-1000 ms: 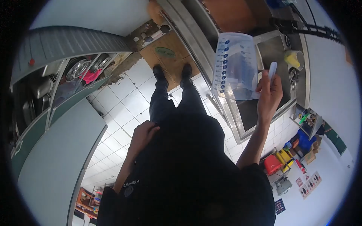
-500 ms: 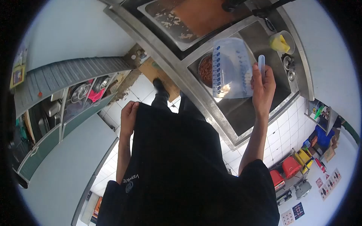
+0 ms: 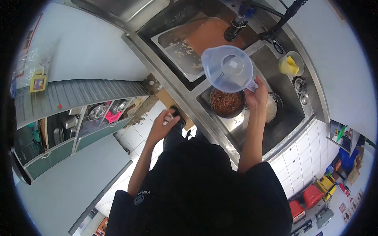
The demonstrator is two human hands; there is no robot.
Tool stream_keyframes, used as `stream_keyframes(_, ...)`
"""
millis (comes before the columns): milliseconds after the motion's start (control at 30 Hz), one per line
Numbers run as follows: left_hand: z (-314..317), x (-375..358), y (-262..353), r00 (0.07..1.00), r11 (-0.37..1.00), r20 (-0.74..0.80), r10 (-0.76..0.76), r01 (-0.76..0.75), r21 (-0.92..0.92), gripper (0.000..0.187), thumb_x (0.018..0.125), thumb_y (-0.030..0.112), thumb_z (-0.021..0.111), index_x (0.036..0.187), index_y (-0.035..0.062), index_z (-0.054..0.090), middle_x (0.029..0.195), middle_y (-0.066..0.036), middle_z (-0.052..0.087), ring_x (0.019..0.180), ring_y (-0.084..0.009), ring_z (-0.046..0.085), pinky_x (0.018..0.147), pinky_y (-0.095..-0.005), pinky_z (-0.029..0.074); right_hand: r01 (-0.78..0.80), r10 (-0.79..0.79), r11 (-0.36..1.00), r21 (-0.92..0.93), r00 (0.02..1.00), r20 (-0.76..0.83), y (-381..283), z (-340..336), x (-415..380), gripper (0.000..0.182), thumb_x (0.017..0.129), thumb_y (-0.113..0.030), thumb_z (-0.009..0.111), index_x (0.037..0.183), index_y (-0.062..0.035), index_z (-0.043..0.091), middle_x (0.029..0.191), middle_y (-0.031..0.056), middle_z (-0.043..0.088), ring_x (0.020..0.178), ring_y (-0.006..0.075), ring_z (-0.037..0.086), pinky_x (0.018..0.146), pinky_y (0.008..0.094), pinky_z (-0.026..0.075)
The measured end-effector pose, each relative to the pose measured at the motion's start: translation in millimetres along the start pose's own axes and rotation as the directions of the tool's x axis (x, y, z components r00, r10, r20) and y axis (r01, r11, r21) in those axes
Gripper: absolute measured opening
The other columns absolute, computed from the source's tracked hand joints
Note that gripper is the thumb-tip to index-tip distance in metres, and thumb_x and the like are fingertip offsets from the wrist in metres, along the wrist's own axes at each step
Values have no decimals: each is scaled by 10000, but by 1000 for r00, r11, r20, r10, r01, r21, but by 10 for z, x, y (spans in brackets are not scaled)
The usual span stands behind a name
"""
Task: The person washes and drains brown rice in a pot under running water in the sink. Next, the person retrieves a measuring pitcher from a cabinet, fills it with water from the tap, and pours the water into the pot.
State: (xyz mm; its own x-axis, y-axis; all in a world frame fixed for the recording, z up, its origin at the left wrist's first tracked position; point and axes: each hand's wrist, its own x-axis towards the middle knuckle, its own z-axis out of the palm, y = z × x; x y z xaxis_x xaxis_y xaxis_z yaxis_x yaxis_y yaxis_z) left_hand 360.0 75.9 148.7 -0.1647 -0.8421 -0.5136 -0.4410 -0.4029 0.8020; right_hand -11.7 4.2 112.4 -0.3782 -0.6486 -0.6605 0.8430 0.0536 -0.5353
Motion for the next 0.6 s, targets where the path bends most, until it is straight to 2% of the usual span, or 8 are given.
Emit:
stream_keyframes(67, 350, 416, 266, 991, 993, 105, 86, -77, -85, 525, 871, 462, 662, 1179, 45, 583, 952, -73, 632, 838, -143, 617, 752, -304, 507, -56, 52, 996, 66, 997, 57, 81, -302, 356, 290, 948, -61, 431, 1221, 33, 419, 1064, 177, 521, 964, 288, 572, 791, 409, 527)
stream_keyframes(133, 616, 739, 917, 905, 972, 413, -105, 182, -152, 696, 861, 622, 568, 1218, 25, 557, 1035, -113, 635, 860, -187, 629, 762, -333, 521, -113, 96, 987, 117, 986, 137, 89, -208, 467, 263, 959, -71, 408, 1187, 58, 431, 1067, 189, 521, 972, 302, 568, 810, 425, 527)
stream_keyframes(200, 1061, 1124, 880, 886, 939, 444, -132, 256, -231, 870, 817, 742, 496, 1193, -41, 547, 1067, -155, 636, 862, -209, 639, 773, -342, 526, -89, 89, 992, 95, 996, 3, 184, -36, 218, 236, 976, -92, 371, 1102, 88, 456, 1077, 194, 530, 975, 299, 568, 785, 401, 535)
stream_keyframes(333, 1356, 1395, 1110, 921, 880, 341, -191, 314, -356, 907, 788, 751, 527, 1112, -96, 570, 1016, -157, 648, 881, -208, 640, 779, -336, 514, -39, 47, 986, 162, 998, -41, 348, 68, 47, 220, 963, -46, 373, 1090, 94, 484, 1097, 205, 554, 1034, 296, 572, 864, 391, 555)
stream_keyframes(400, 1410, 1595, 974, 985, 955, 134, -109, 141, -260, 772, 812, 693, 521, 864, -68, 644, 838, -130, 665, 772, -230, 634, 716, -341, 471, -83, 81, 974, 212, 997, 20, 486, 120, -80, 243, 965, -44, 352, 1115, 108, 470, 1143, 213, 545, 1067, 309, 568, 915, 413, 549)
stream_keyframes(433, 1420, 1617, 933, 988, 928, 97, -121, 147, -343, 690, 834, 608, 531, 797, -73, 639, 806, -140, 663, 764, -247, 624, 717, -357, 443, -96, 88, 974, 204, 995, 48, 520, 177, -246, 252, 967, -49, 349, 1118, 116, 465, 1161, 213, 543, 1077, 318, 567, 927, 412, 548)
stream_keyframes(567, 1177, 1408, 1150, 986, 900, 74, -150, 168, -402, 609, 857, 541, 536, 827, -56, 656, 820, -137, 668, 770, -212, 628, 699, -333, 455, -271, 235, 919, 287, 960, 154, 792, 287, -590, 260, 996, -111, 359, 1156, 47, 488, 1157, 159, 564, 1015, 275, 600, 873, 338, 574)
stream_keyframes(600, 1138, 1380, 1210, 987, 907, 77, -141, 160, -389, 609, 857, 541, 536, 827, -56, 656, 820, -137, 668, 770, -212, 628, 699, -333, 455, -331, 304, 918, 219, 941, 150, 830, 363, -699, 249, 1006, -159, 375, 1167, -18, 503, 1119, 119, 578, 974, 234, 608, 819, 308, 582)
